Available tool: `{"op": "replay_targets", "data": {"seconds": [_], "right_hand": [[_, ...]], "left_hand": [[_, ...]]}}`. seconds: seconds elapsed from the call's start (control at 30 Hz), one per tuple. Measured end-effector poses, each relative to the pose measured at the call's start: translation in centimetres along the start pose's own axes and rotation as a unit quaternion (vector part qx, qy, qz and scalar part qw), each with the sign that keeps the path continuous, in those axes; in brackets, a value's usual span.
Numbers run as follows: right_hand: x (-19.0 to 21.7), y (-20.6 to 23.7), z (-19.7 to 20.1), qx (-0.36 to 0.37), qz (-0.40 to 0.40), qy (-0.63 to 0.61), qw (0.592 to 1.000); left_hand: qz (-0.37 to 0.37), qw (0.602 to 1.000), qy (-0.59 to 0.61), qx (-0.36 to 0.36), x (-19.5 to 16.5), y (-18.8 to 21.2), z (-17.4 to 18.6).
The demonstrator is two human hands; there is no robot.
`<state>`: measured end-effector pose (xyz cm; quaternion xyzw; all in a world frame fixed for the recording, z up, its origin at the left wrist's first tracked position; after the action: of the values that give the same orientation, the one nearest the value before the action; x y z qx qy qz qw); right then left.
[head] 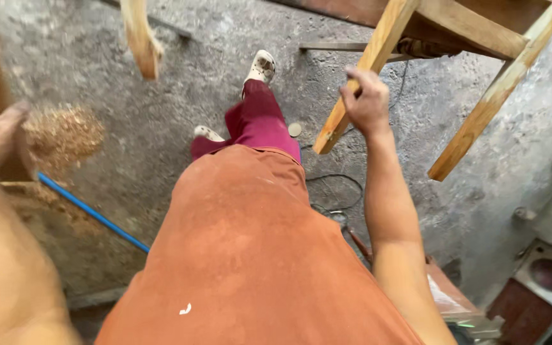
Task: The person uses a chisel to carve and smooth joints on a wooden chair frame, then uses an angle grinder to smooth a wooden piece. The person applies glue to a joint and continues chiseling the chair leg. The work occurs in a woodworking shop with tools and wood shavings visible.
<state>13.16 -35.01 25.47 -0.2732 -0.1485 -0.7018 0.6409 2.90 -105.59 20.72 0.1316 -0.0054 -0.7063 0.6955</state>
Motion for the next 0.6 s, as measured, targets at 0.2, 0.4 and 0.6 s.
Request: {"op": "replay_targets", "data": {"seconds": [0.2, 0.4, 0.6], "right_hand": [[-3.7, -17.3, 1.5, -0.14, 0.02, 0.033, 0.989], [-11.2, -30.1, -1.6, -0.123, -0.176, 0.067, 0.974], [-14.3, -29.3, -2.5, -0.057, -0.239, -0.06, 0.968]], "left_hand": [[-0.188, 0.981, -0.039, -0.01, -25.0, -13.4, 5.2], [-0.295, 0.955, -0.011, -0.008, -41.8, -25.4, 5.2], [-0.219, 0.972, -0.079, 0.013, -39.7, -33.8, 3.2]]}}
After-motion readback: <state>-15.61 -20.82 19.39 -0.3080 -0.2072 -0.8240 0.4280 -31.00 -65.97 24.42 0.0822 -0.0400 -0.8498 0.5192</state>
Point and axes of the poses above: each hand's wrist, its own y-axis away from the middle knuckle, its own z-axis out of the back of the hand, x = y × z, the point moved 6 cm from there along -y, towards the middle knuckle, and after that the axes turned 5 degrees about -x, right-handed, at the moved point
